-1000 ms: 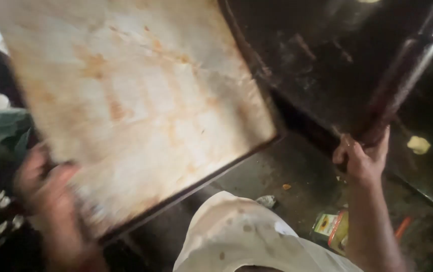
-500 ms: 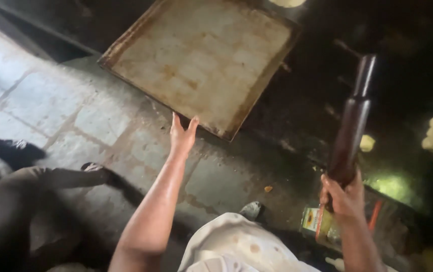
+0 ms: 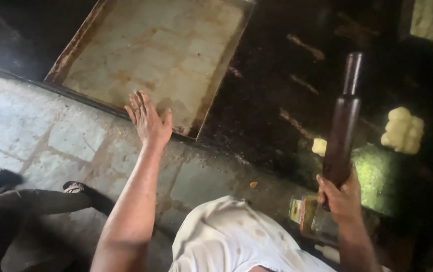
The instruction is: The recorder is flattening and shaping small pieces of dough with a rolling pin and placing them on a baking tray.
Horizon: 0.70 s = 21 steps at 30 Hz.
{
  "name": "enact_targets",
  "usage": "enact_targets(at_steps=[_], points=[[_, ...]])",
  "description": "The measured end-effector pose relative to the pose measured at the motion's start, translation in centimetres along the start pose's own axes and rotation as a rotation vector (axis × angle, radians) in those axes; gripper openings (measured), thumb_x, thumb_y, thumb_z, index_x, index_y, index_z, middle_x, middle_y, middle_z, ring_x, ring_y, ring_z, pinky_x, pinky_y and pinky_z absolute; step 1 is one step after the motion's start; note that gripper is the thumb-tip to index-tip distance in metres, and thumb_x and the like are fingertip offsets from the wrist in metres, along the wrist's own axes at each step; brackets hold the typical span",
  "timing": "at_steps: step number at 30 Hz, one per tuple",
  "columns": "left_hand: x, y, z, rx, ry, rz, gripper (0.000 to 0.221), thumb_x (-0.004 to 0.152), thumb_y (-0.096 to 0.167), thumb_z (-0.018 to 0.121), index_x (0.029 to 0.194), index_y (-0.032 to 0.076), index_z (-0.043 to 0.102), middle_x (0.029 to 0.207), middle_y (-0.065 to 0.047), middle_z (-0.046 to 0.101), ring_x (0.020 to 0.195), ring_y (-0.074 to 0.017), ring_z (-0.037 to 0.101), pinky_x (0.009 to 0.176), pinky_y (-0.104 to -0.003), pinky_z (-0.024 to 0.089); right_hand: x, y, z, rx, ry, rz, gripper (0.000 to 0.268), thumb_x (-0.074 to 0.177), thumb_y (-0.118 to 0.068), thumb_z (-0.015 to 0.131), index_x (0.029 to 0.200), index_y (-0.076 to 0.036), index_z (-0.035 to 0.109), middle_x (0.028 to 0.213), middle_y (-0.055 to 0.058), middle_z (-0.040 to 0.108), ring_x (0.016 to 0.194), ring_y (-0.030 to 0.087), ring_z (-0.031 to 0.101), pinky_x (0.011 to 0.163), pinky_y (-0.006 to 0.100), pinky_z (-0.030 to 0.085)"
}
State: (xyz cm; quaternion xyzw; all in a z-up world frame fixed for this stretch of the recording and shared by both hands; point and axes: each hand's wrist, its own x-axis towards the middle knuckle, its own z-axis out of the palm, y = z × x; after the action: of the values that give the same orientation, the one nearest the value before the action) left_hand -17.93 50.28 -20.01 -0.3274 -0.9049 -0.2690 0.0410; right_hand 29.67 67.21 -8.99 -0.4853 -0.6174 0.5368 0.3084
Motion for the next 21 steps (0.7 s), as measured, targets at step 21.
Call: enact_targets(at_steps=[21], points=[[-3.1,19.8,-3.8,-0.150,-0.534,1.195,0.090,0.072,0.038,0.083,0.149,0.013,0.044,0.147,-0.017,0.048,0.138,-0.0390,0.041,0.116,-0.061,0.033,2.7,-7.0,2.3,-0.844,-0.720,-0.036,0.083,0.080,-0.039,0.079,0.146,-0.002,0.045,0.125,0.022,0.071,0.106,0.032,0.073,0.091,0.043,0.057]])
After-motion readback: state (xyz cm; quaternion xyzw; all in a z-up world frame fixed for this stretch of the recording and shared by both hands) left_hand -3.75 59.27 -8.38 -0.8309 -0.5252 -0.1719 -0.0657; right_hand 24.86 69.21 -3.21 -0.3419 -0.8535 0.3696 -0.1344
